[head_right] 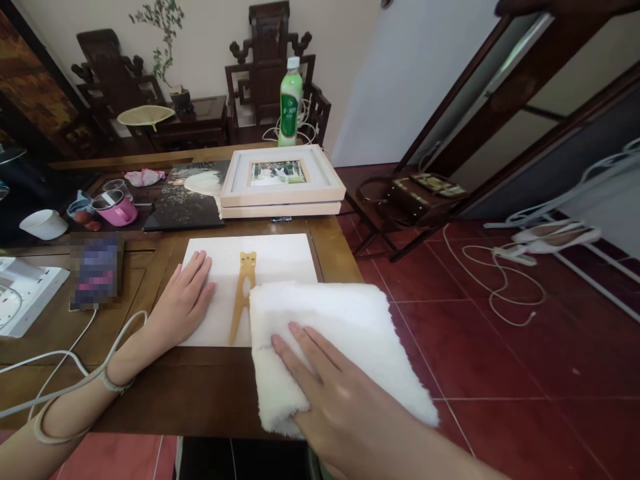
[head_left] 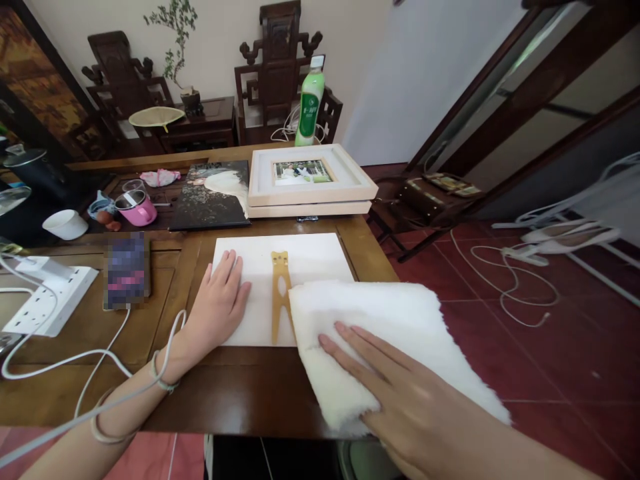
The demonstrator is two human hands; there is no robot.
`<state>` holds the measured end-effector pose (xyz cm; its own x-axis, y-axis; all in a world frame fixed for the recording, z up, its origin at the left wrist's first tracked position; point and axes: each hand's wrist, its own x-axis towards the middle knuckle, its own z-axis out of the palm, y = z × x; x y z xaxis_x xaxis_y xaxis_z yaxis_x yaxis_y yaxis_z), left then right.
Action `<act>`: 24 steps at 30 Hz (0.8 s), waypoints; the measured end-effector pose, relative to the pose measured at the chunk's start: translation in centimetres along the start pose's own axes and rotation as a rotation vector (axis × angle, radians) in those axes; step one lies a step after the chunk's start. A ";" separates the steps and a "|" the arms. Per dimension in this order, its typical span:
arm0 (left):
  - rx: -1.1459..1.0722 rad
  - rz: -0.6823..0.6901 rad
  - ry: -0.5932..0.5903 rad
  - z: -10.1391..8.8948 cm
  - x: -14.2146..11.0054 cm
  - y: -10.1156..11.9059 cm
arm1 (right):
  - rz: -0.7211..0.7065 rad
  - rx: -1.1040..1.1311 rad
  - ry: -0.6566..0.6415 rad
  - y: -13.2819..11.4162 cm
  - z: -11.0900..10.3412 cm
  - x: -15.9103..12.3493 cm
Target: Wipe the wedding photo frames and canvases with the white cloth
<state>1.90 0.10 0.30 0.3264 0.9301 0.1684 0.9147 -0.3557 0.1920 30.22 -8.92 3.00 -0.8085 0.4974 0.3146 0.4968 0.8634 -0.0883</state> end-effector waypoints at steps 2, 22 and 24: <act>-0.002 0.002 0.006 0.1 0.0 0.0 | 0.015 0.020 -0.007 1.0 -0.3 0.5; -0.022 0.022 0.010 0.0 0.1 -0.1 | 0.139 -0.055 -0.100 4.5 2.7 7.1; -0.015 0.021 0.011 0.0 0.0 -0.1 | 0.093 -0.054 -0.034 2.0 2.3 5.6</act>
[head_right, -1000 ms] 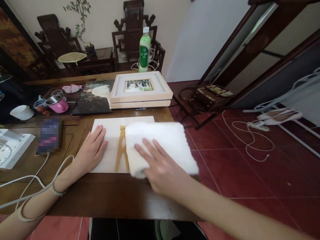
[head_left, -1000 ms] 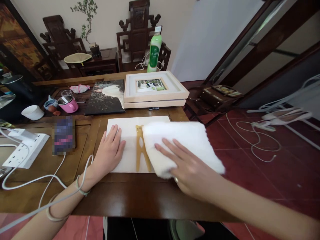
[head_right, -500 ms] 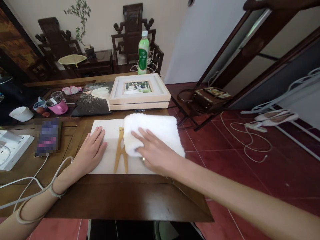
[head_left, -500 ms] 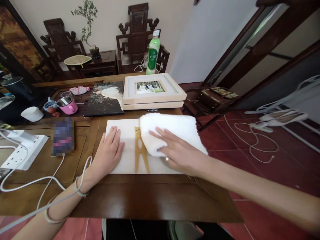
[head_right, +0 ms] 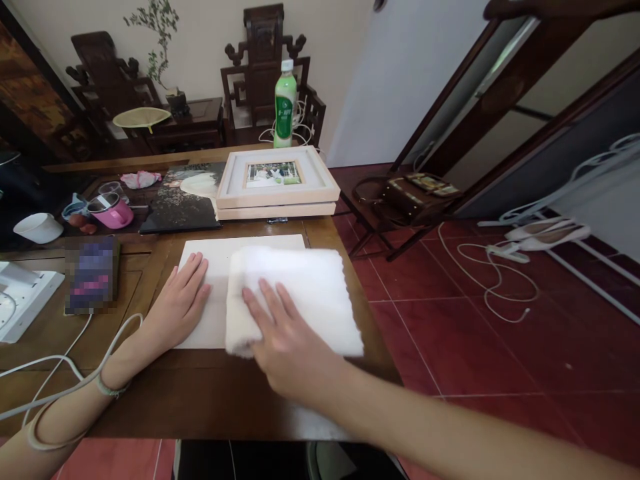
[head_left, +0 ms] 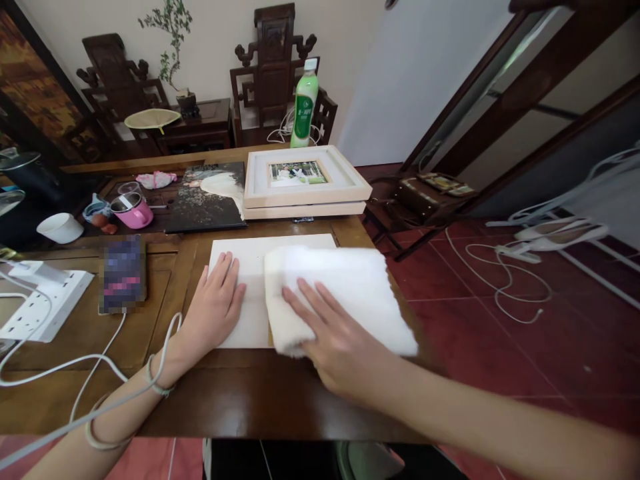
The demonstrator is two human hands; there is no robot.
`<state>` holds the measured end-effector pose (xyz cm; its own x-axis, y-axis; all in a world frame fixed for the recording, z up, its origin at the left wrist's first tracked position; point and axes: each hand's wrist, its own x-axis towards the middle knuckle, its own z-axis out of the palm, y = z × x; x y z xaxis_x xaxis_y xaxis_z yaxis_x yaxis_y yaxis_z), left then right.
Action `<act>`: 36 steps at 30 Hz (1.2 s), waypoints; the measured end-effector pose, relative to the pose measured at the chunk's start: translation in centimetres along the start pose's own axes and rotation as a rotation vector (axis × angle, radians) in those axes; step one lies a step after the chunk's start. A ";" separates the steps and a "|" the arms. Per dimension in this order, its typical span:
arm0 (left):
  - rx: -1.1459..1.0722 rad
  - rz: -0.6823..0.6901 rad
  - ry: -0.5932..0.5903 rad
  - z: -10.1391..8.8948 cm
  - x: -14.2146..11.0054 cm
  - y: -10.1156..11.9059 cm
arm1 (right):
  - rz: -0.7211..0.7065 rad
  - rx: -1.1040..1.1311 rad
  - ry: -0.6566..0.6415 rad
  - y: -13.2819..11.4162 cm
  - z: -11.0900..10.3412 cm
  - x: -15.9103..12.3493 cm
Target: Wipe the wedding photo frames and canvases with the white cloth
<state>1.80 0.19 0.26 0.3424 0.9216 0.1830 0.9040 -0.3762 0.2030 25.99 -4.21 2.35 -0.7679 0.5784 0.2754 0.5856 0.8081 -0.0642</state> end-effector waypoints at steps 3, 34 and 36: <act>0.008 -0.001 -0.011 -0.1 0.0 0.1 | -0.074 0.047 -0.007 -2.6 -1.0 -2.0; -0.011 0.021 -0.026 -0.3 0.0 -0.1 | -0.138 0.090 -0.117 -4.9 -2.2 -0.3; -0.016 0.029 -0.023 -0.3 0.0 -0.2 | -0.150 0.139 -0.149 -4.7 -2.3 -0.4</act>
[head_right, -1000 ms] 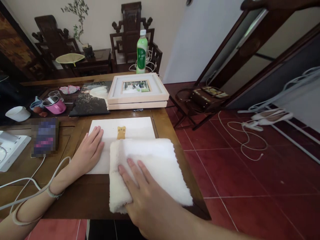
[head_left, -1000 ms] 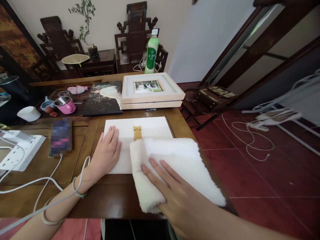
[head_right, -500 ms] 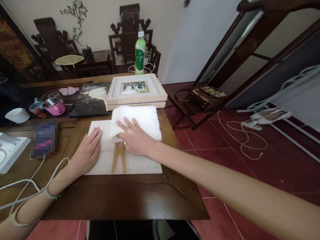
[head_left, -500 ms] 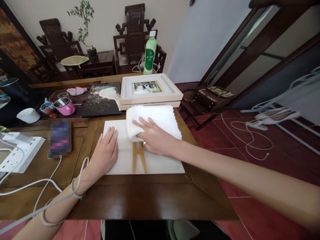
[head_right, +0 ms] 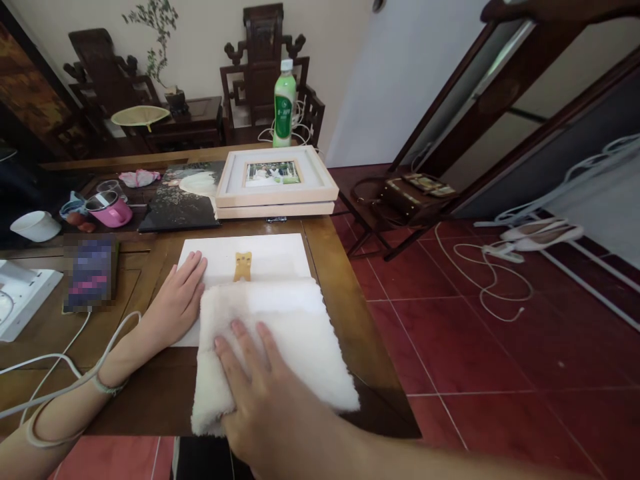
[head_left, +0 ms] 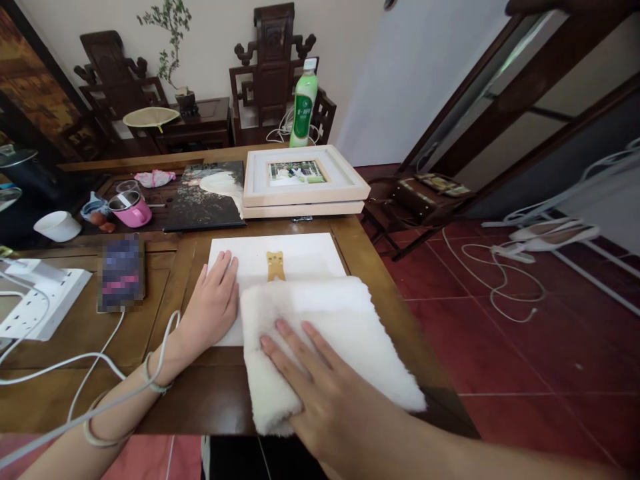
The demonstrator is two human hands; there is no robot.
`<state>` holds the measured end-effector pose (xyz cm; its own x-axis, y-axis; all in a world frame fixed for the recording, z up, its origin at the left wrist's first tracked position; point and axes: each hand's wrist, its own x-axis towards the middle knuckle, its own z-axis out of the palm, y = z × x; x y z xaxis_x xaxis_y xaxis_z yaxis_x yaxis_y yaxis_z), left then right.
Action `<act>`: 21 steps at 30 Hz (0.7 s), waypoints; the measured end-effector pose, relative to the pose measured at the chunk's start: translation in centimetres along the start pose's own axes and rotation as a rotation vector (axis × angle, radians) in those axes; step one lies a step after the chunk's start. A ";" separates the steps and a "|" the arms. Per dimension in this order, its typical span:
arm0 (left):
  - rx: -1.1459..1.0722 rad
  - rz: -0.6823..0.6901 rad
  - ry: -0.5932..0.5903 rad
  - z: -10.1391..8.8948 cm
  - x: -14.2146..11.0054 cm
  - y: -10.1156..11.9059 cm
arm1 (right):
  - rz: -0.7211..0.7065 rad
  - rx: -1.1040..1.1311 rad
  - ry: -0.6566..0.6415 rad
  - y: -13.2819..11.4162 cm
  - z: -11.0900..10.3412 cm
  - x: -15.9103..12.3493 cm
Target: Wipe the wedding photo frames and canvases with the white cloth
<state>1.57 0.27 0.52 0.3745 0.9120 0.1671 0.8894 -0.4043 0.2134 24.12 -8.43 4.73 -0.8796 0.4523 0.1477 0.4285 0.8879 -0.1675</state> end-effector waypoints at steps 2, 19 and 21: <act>0.002 0.001 -0.004 0.0 0.0 -0.1 | 0.036 0.035 -0.028 1.2 0.0 0.5; -0.002 -0.011 0.012 0.1 -0.1 0.0 | 0.327 -0.049 -0.134 10.8 -0.8 8.3; -0.002 -0.009 0.026 0.2 -0.1 0.0 | 0.291 -0.059 -0.149 9.3 -0.4 7.3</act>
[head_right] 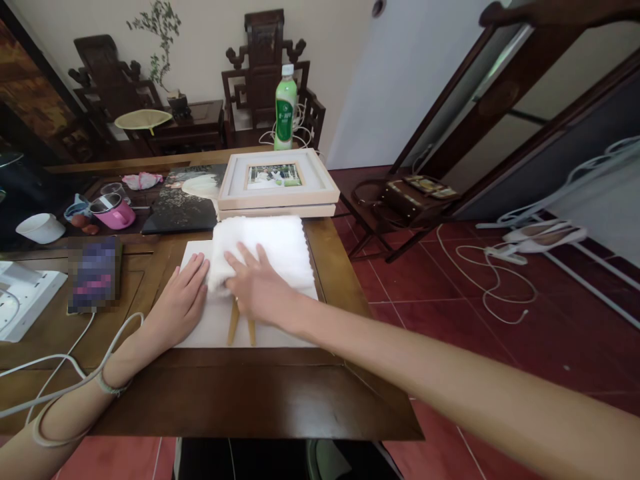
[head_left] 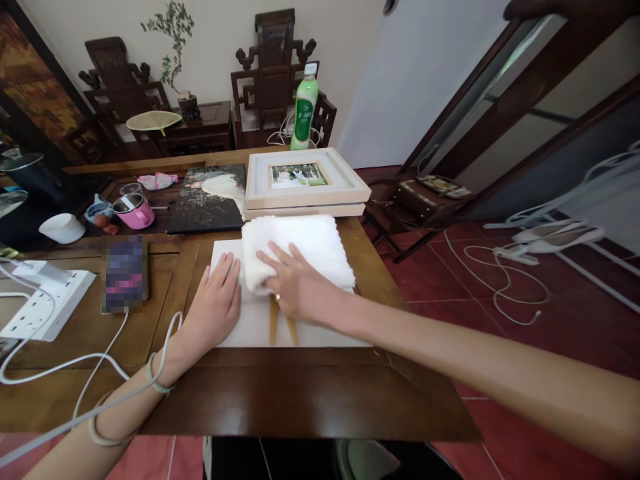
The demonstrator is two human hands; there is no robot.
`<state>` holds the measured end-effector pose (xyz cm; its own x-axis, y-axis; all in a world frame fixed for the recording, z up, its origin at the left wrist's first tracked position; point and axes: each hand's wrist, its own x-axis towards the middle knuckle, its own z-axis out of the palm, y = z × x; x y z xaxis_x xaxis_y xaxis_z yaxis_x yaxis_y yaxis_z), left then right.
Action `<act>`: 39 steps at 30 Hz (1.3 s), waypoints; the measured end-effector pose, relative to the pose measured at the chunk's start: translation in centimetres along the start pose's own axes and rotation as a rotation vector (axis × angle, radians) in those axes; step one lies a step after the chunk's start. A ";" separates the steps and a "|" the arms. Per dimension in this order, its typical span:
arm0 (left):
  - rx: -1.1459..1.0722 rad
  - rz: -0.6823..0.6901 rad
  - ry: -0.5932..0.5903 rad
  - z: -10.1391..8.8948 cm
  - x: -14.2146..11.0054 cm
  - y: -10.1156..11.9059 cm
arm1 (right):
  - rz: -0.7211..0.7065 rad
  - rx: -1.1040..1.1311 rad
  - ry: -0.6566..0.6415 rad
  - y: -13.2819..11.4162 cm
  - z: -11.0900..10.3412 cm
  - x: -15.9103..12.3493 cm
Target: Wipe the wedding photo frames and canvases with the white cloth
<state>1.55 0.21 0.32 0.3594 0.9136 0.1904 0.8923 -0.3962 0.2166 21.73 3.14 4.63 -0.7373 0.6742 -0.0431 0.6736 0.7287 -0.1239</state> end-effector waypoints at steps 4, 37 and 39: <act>0.010 0.003 -0.026 0.0 0.0 -0.1 | -0.099 0.013 0.019 -3.6 0.9 -3.7; 0.026 0.030 -0.014 0.1 -0.1 -0.4 | -0.148 -0.013 -0.236 -6.9 -1.2 -5.0; 0.025 0.036 -0.014 0.1 -0.2 -0.5 | -0.202 0.019 -0.249 -7.9 -1.2 -6.1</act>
<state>1.04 0.26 0.06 0.3954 0.8998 0.1844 0.8850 -0.4270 0.1858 20.99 -6.62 7.05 -0.8476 0.4643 -0.2570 0.5130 0.8408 -0.1728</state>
